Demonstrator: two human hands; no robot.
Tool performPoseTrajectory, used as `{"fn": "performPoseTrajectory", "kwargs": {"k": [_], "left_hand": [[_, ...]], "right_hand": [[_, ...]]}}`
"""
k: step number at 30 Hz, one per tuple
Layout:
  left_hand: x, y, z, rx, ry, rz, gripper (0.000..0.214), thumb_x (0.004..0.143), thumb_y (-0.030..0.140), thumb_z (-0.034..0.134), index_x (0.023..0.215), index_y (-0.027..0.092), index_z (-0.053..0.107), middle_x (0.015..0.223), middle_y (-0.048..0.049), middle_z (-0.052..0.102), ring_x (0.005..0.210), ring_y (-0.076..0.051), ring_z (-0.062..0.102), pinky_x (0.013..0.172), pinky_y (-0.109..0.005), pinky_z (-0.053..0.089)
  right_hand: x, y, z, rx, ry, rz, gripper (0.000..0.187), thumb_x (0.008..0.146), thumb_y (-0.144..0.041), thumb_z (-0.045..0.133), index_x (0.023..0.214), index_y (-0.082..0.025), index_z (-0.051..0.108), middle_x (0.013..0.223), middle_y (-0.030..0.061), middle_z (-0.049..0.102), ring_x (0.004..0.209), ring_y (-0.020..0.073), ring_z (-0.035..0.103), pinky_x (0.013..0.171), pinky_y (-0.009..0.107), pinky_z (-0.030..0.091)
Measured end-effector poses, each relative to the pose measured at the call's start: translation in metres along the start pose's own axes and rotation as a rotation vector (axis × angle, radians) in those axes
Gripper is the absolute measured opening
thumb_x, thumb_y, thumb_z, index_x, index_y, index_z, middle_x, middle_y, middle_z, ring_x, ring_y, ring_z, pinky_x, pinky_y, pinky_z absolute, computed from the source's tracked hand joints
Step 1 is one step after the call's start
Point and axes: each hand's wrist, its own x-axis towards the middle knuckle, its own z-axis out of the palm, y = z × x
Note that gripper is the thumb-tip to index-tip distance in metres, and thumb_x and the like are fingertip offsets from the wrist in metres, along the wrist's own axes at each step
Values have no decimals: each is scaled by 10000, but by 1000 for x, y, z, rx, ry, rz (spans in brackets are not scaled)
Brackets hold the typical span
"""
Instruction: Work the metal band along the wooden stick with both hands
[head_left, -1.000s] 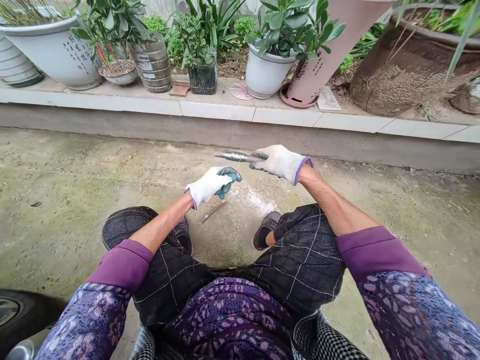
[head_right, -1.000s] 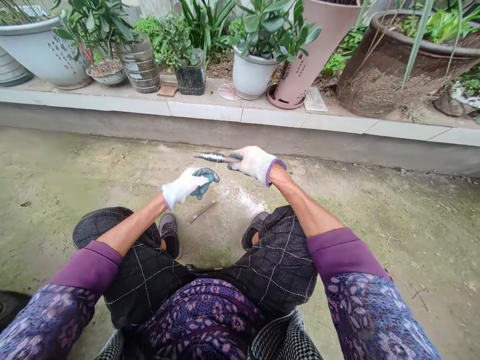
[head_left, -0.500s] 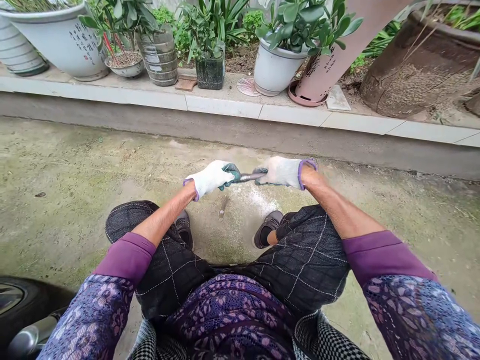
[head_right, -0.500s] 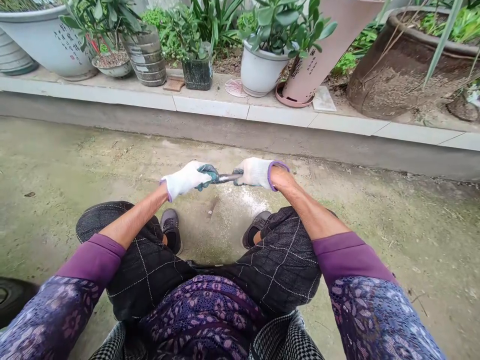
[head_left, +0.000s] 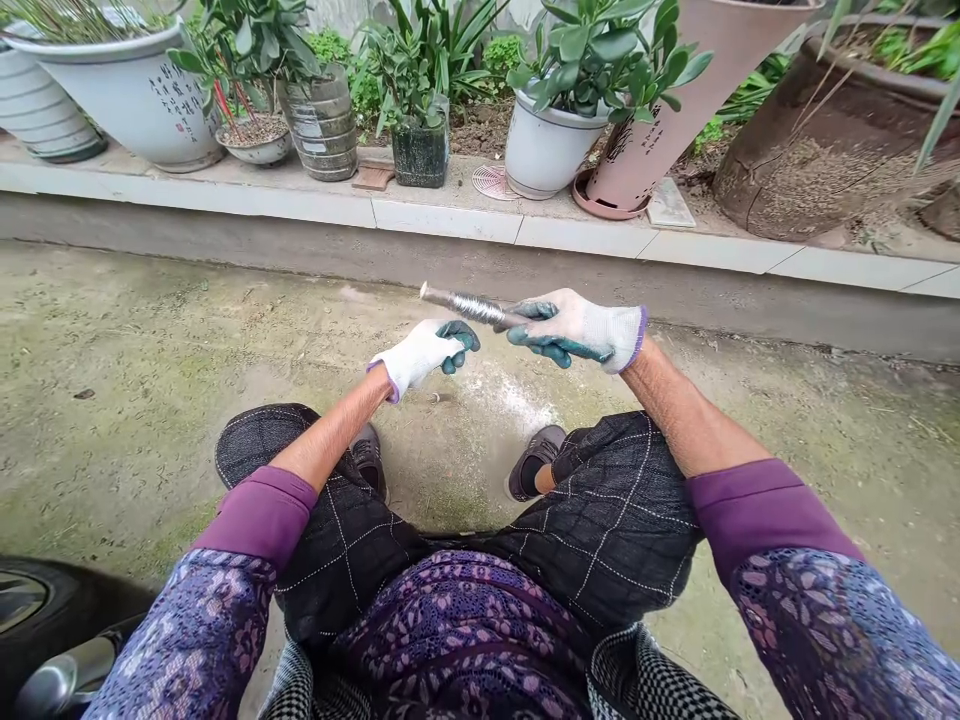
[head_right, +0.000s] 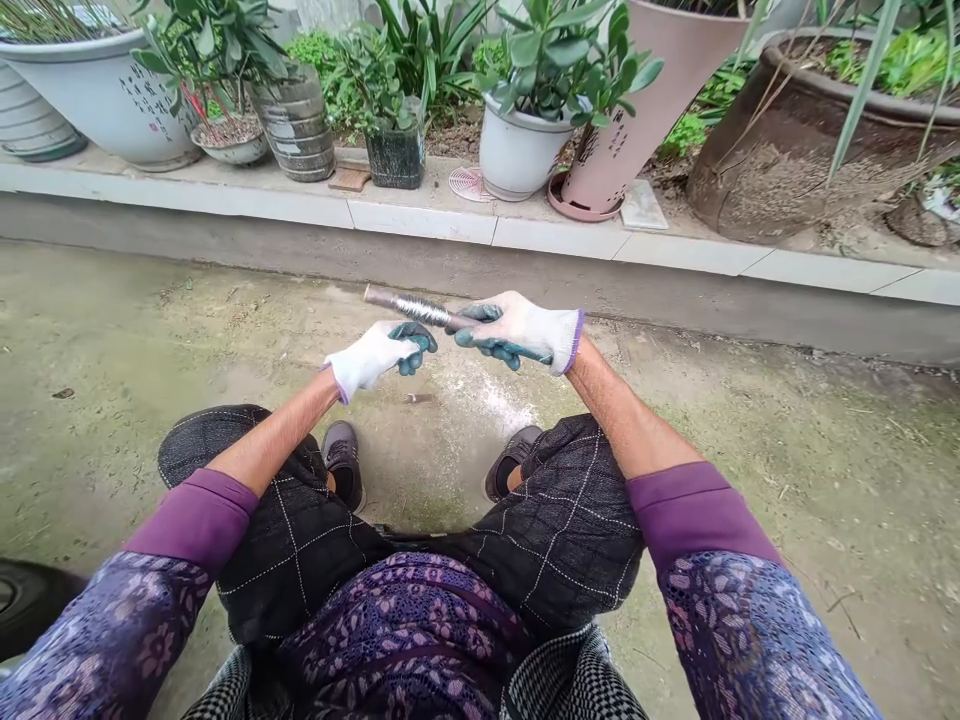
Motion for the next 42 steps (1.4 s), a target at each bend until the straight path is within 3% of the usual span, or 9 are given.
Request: {"fn": "performPoseTrajectory", "kwargs": {"k": [4, 8, 14, 17, 22, 25, 30, 35, 42], "left_hand": [[3, 1, -6, 162, -14, 74, 132, 699, 114, 577, 744, 137, 699, 686, -7, 672, 589, -96, 554, 576, -217, 454], [4, -2, -12, 222, -35, 68, 239, 701, 195, 554, 845, 129, 733, 733, -11, 690, 604, -109, 550, 586, -233, 448], [6, -1, -14, 241, -18, 70, 232, 679, 154, 561, 829, 126, 736, 808, -22, 722, 752, -143, 623, 749, -266, 498], [2, 4, -10, 132, -63, 65, 216, 713, 141, 591, 879, 114, 728, 816, -46, 720, 709, -132, 627, 724, -270, 520], [-11, 15, -4, -75, -208, 11, 230, 814, 165, 604, 1012, 98, 701, 766, -46, 679, 620, -104, 609, 645, -271, 536], [-16, 19, -2, -169, -218, 39, 233, 864, 221, 591, 1032, 96, 694, 763, -50, 680, 635, -109, 629, 638, -263, 538], [-18, 23, -1, -175, -87, 106, 192, 862, 185, 560, 971, 96, 691, 565, 22, 571, 469, -71, 518, 485, -195, 454], [-21, 36, -4, -173, 10, 163, 194, 861, 178, 534, 951, 94, 683, 523, 26, 564, 411, -63, 472, 423, -185, 397], [-14, 39, -5, -225, 65, 125, 200, 845, 163, 526, 944, 96, 685, 505, 31, 564, 380, -57, 465, 395, -175, 348]], "right_hand": [[-1, 5, 2, -157, -347, 69, 331, 681, -402, 806, 894, -157, 743, 562, -15, 540, 404, 77, 432, 306, 195, 336], [0, 5, 2, -323, -405, 113, 331, 744, -440, 744, 920, -160, 724, 580, 2, 537, 435, 95, 432, 318, 208, 354], [-5, 0, 1, -294, -368, 102, 373, 773, -409, 713, 1053, -164, 716, 645, 3, 554, 456, 82, 433, 330, 194, 349], [-6, 0, 0, -242, -318, 65, 349, 772, -395, 721, 1025, -156, 714, 614, -18, 534, 440, 67, 425, 334, 183, 334], [-2, 1, -3, -139, -9, 2, 405, 797, -400, 707, 1110, -143, 699, 602, -32, 513, 453, 60, 407, 375, 192, 346], [5, 5, -3, -312, 134, 3, 404, 804, -376, 680, 1141, -153, 701, 600, -30, 522, 470, 73, 424, 419, 214, 348], [18, 17, -2, -772, 252, -72, 368, 830, -409, 611, 1125, -222, 725, 745, 17, 660, 627, 148, 552, 569, 276, 372], [20, 15, 12, -1061, 223, -95, 382, 891, -403, 535, 1224, -265, 663, 975, 49, 719, 776, 206, 621, 631, 301, 375], [18, 9, 49, -1290, 79, -144, 346, 981, -401, 421, 1201, -226, 623, 1039, 97, 700, 814, 233, 650, 590, 301, 347]]}}
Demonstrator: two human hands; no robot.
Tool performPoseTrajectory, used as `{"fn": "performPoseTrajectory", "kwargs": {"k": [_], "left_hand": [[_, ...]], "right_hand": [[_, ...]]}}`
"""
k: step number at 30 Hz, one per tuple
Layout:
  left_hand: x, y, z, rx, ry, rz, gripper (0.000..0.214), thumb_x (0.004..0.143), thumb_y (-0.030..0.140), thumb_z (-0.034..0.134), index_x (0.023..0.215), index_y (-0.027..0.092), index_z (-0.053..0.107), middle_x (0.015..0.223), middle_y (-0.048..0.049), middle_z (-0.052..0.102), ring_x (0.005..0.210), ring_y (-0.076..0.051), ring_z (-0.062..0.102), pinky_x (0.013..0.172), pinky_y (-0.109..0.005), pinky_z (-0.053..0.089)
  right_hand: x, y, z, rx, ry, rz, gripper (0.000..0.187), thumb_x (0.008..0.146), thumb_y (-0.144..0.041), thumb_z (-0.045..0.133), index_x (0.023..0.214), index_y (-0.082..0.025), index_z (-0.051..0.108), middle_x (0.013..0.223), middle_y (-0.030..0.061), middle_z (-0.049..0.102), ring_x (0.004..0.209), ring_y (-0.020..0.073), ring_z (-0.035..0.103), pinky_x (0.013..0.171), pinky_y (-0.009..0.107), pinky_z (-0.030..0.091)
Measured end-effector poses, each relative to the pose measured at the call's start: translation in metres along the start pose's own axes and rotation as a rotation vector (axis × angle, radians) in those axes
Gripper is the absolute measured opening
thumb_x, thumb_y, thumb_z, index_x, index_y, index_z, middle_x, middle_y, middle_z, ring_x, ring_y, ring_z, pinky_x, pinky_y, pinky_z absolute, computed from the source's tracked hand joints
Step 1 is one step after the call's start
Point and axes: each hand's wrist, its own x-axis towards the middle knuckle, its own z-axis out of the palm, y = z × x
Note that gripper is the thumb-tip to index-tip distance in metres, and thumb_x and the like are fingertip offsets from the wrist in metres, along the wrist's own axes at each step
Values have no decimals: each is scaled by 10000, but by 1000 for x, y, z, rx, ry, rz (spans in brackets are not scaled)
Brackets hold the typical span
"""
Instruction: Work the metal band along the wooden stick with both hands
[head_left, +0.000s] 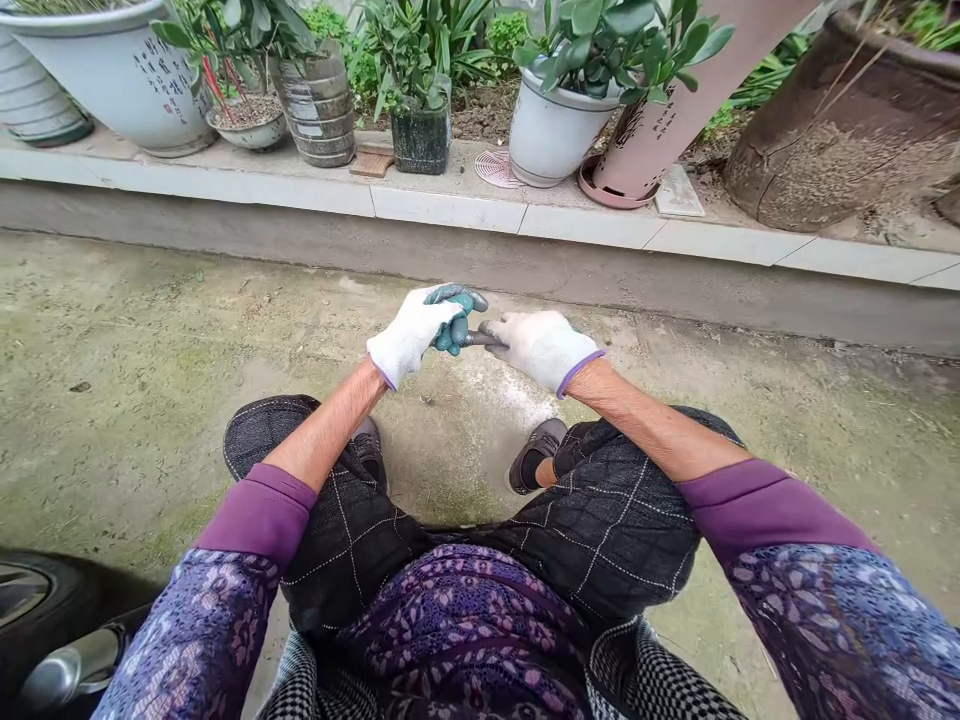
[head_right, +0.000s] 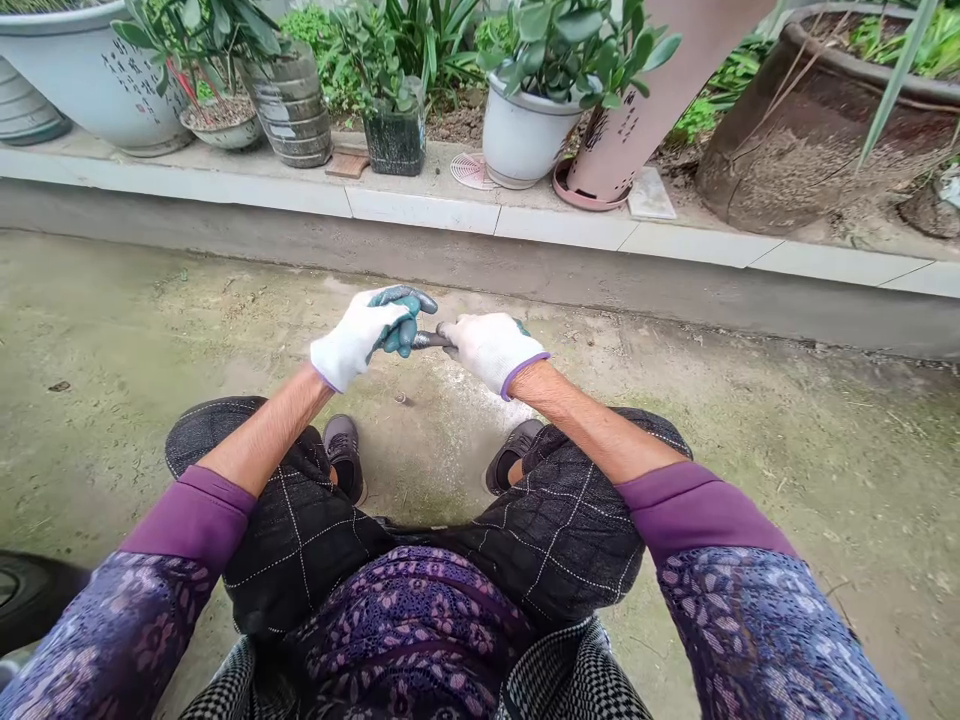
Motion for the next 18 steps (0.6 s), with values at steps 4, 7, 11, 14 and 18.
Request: {"fn": "performPoseTrajectory", "kwargs": {"k": [4, 7, 11, 14, 18], "left_hand": [[3, -2, 1, 0, 26, -55, 216, 839, 167, 519, 959, 104, 687, 498, 40, 560, 369, -55, 457, 392, -171, 341], [-4, -1, 5, 61, -28, -34, 218, 836, 170, 527, 963, 98, 689, 512, 33, 575, 379, -56, 464, 392, -170, 339], [-15, -9, 14, 155, -222, -92, 232, 848, 199, 535, 990, 105, 693, 526, 28, 594, 407, -67, 503, 401, -171, 360], [-16, -22, 14, 139, -273, -145, 252, 861, 218, 528, 1024, 110, 687, 533, 26, 601, 414, -72, 523, 405, -172, 368], [-7, -38, 6, 98, -225, -151, 240, 851, 173, 514, 1017, 105, 673, 554, 6, 622, 433, -87, 547, 428, -187, 401]], "right_hand": [[3, -10, 7, 9, 3, -53, 351, 995, -352, 376, 1208, -214, 618, 1024, 116, 705, 809, 241, 658, 598, 307, 367], [9, -5, 9, 129, 15, 4, 317, 954, -364, 465, 1135, -196, 664, 951, 107, 713, 800, 238, 651, 616, 308, 391], [11, 19, 0, 664, 0, 225, 267, 849, -352, 618, 1030, -174, 702, 710, 28, 632, 588, 137, 551, 536, 258, 400], [3, 34, -9, 1180, 39, 320, 348, 811, -362, 671, 1081, -144, 682, 605, -28, 521, 452, 78, 418, 408, 222, 360], [-11, 35, -18, 1515, 2, 252, 400, 762, -351, 733, 1081, -116, 672, 566, -58, 476, 398, 52, 363, 319, 190, 303]]}}
